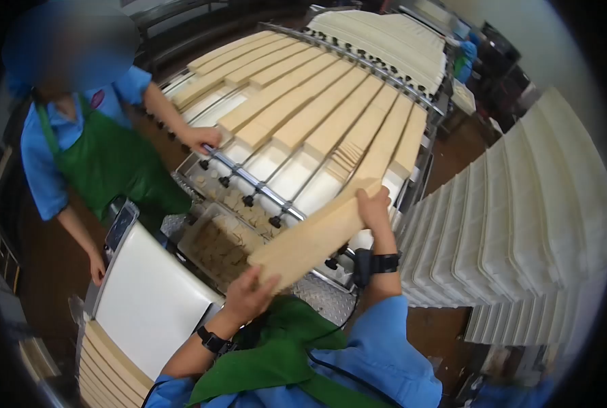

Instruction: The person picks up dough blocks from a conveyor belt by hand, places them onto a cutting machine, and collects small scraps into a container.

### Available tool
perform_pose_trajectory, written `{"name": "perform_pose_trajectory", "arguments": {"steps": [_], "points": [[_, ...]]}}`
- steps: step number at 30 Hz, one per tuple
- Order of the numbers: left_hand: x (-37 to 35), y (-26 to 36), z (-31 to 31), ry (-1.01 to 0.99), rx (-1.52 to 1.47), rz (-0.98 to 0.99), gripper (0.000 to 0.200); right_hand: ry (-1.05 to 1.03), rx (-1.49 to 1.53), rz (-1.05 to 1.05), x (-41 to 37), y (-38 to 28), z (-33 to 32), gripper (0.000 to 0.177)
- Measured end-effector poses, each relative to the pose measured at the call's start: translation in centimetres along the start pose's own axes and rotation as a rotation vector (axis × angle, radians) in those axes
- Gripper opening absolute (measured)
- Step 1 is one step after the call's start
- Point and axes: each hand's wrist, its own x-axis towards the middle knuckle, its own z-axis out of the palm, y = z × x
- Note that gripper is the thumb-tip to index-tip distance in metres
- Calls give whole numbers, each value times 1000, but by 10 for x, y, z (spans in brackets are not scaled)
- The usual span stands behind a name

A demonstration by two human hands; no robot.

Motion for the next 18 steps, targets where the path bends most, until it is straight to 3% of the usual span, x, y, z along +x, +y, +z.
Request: {"name": "perform_pose_trajectory", "arguments": {"steps": [1,2,4,7,8,11,13,14,18], "points": [[13,2,13,-33,-69,223,54,-49,27,7,22,23,-16,68],[26,8,23,-40,-75,235,54,-178,78,6,24,18,-38,67],[52,24,45,-291,-364,504,52,-220,-31,0,49,44,-49,67],[71,46,86,-419,-512,614,50,-315,-233,-73,82,68,-52,69],[74,48,98,-595,-472,582,51,-320,-361,-50,91,73,-49,71],[105,55,121,-720,-396,453,52,-294,-528,-49,108,73,-43,71],[115,57,148,-630,-403,394,50,-57,-508,-218,122,93,-32,68],[120,57,163,-535,-409,340,48,-56,-505,-220,125,101,-30,68],[146,59,192,-579,-298,293,31,-39,-415,-293,107,114,-24,65]]}}
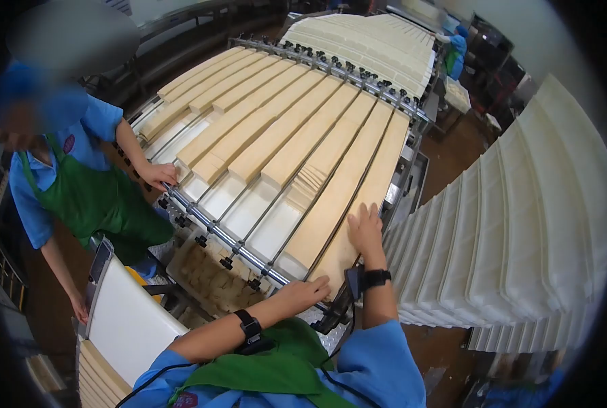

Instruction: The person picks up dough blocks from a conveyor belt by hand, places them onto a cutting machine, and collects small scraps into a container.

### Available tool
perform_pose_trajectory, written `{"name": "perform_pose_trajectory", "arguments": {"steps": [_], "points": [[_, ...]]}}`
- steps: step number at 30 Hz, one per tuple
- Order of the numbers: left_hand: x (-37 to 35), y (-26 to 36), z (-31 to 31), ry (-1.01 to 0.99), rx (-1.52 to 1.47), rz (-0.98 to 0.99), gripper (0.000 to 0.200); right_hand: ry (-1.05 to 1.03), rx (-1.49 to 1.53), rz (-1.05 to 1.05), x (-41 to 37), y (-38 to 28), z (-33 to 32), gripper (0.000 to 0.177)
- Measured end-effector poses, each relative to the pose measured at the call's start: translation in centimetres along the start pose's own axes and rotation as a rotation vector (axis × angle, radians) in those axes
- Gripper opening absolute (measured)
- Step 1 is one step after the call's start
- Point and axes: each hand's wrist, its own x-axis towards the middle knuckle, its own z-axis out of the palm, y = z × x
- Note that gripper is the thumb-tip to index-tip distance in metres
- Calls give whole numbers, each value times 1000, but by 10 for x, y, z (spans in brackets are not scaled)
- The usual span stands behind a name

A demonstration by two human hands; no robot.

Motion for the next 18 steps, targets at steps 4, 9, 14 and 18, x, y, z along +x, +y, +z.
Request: {"name": "perform_pose_trajectory", "arguments": {"steps": [4,9,14,18], "points": [[12,4,-1,-173,204,9,15,-25,-43,-28,-22,-7,-3,68],[-9,-9,-20,132,43,57,18,-111,-51,39,-24,-18,-17,72],[-94,-17,-63,548,-179,-476,20,-160,-19,80,-25,-38,-16,74],[-199,-24,-62,751,-326,-947,28,-132,-2,-238,-28,-85,-12,67]]}}
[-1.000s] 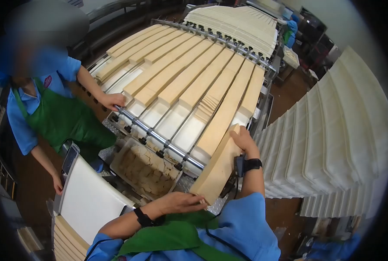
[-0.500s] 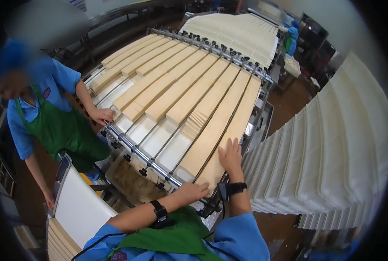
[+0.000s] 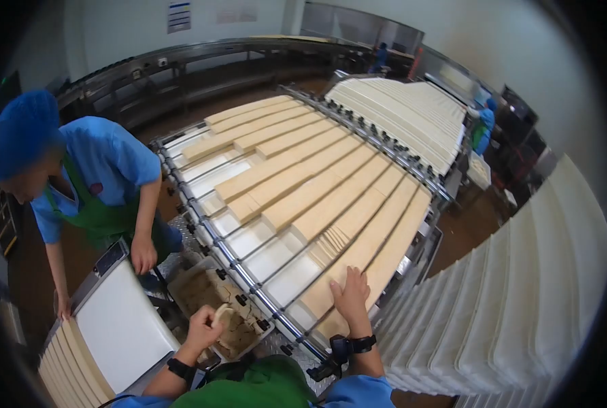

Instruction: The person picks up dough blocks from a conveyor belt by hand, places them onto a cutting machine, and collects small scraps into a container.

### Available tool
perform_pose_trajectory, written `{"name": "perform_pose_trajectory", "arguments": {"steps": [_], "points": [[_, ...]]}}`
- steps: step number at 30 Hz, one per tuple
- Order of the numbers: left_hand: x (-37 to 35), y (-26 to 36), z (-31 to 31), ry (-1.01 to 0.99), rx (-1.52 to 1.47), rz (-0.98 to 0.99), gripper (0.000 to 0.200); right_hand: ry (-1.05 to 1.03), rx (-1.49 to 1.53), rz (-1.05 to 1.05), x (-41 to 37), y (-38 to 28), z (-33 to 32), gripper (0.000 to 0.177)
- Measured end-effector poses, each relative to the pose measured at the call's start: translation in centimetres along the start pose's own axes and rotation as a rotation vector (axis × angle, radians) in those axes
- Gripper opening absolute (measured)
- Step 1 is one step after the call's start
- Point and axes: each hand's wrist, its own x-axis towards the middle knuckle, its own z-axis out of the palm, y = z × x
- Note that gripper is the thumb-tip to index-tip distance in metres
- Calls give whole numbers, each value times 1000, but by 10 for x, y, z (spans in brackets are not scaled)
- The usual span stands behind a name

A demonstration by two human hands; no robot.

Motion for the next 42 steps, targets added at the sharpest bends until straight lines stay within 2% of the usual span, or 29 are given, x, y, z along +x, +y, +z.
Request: {"name": "perform_pose_trajectory", "arguments": {"steps": [1,3,4,5,7,8,9,11,12,13,15,17,19,20,21,23,24,26,27,29,31,32,34,35,37,38,40,42], "points": [[-8,-6,-14,26,0,-10,28,-8,1,-26,3,-17,2,67],[-28,-16,-42,96,-126,-175,45,-115,411,-123,5,-61,3,61],[-40,-29,-56,53,-43,-216,58,-125,523,-124,1,-93,2,46],[-54,-41,-66,91,-43,-239,58,-156,525,-156,1,-109,11,46],[-85,-59,-81,199,-156,-286,50,-332,620,-374,0,-141,34,30],[-102,-65,-91,226,-113,-279,42,-364,736,-391,-3,-157,54,23],[-116,-68,-100,293,-106,-258,31,-432,735,-430,-9,-177,61,23],[-146,-73,-116,409,-148,-363,21,-638,638,-471,-20,-216,72,21],[-159,-77,-121,499,-104,-325,18,-681,591,-540,-25,-230,90,20],[-171,-78,-129,585,-52,-294,16,-845,681,-486,-35,-250,95,20],[-196,-73,-153,654,21,-361,16,-976,573,-562,-59,-292,108,22],[-224,-82,-174,820,6,-299,16,-1111,452,-689,-89,-329,118,20],[-249,-92,-196,1014,-70,-321,15,-1326,488,-772,-120,-362,127,19],[-262,-84,-211,1085,-69,-468,15,-1352,425,-896,-132,-377,136,22],[-281,-92,-224,1123,-66,-489,15,-1383,410,-925,-147,-395,138,22],[-316,-124,-242,1301,160,-659,36,-1405,385,-1154,-180,-437,136,24],[-334,-139,-250,1322,153,-675,36,-1454,357,-1192,-191,-455,146,25],[-365,-160,-264,1323,649,-1183,76,-1425,369,-1243,-212,-483,177,25],[-375,-164,-274,1330,641,-1199,76,-1380,398,-1276,-223,-497,195,24],[-393,-170,-296,1201,424,-1393,102,-1378,394,-1261,-244,-532,233,24],[-402,-193,-300,1207,449,-1400,105,-1268,440,-1344,-264,-565,273,23],[-403,-197,-305,1139,405,-1411,105,-1271,429,-1344,-273,-580,290,23],[-410,-204,-312,1067,354,-1418,106,-1137,358,-1395,-290,-607,323,28],[-414,-206,-313,1037,424,-1340,106,-1137,349,-1391,-301,-619,343,28],[-419,-206,-317,1000,490,-1254,107,-892,260,-1519,-319,-640,379,39],[-419,-204,-321,960,478,-1253,108,-889,258,-1513,-330,-651,389,39],[-417,-202,-325,871,576,-1257,112,-720,98,-1331,-363,-679,396,58],[-417,-201,-328,832,592,-1248,114,-700,72,-1278,-390,-714,402,63]]}}
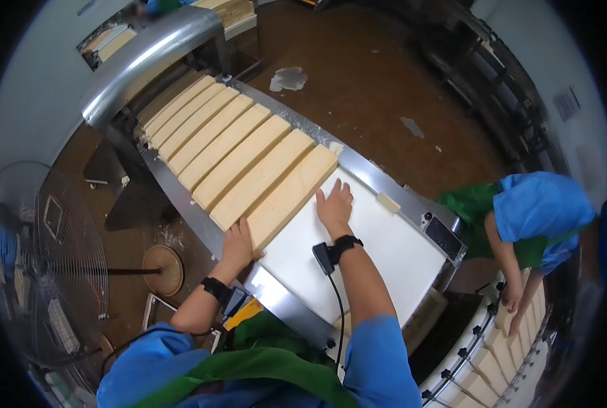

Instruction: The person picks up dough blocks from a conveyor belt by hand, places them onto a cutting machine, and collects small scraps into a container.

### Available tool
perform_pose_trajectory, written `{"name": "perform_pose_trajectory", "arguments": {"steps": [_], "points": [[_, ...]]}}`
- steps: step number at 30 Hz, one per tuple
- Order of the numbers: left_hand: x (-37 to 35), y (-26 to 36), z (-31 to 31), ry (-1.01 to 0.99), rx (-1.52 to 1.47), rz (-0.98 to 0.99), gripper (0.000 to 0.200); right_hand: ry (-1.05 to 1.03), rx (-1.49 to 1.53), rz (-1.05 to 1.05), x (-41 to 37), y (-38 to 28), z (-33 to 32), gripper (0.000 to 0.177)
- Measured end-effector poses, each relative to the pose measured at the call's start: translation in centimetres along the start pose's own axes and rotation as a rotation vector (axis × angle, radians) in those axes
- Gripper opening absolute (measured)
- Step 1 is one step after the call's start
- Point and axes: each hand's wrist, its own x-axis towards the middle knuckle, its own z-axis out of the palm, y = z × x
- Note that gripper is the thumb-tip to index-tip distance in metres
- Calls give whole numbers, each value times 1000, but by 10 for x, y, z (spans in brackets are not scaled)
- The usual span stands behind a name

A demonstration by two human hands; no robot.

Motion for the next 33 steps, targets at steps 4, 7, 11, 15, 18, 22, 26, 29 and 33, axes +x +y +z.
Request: {"name": "perform_pose_trajectory", "arguments": {"steps": [4,7,11,15,18,22,26,29,33], "points": [[-2,2,-2,-57,45,10,118,-82,-27,80,48,-52,-6,73],[-2,2,-2,-88,97,22,118,-120,-35,145,66,-74,-5,76],[-2,4,-4,-118,112,35,110,-145,-42,263,56,-84,-19,76],[-5,14,-6,-198,84,94,103,-81,93,459,26,-47,-55,86],[-25,52,-9,-350,-136,194,97,-17,117,640,-12,22,-90,99],[-59,112,-6,-570,-256,418,93,138,-171,691,-76,135,-107,102],[-97,170,26,-383,-192,486,81,353,109,867,-154,188,-140,100],[-127,214,37,-247,-349,693,69,694,183,936,-223,246,-150,91],[-180,287,40,-354,-453,844,74,936,462,969,-355,270,-238,88]]}}
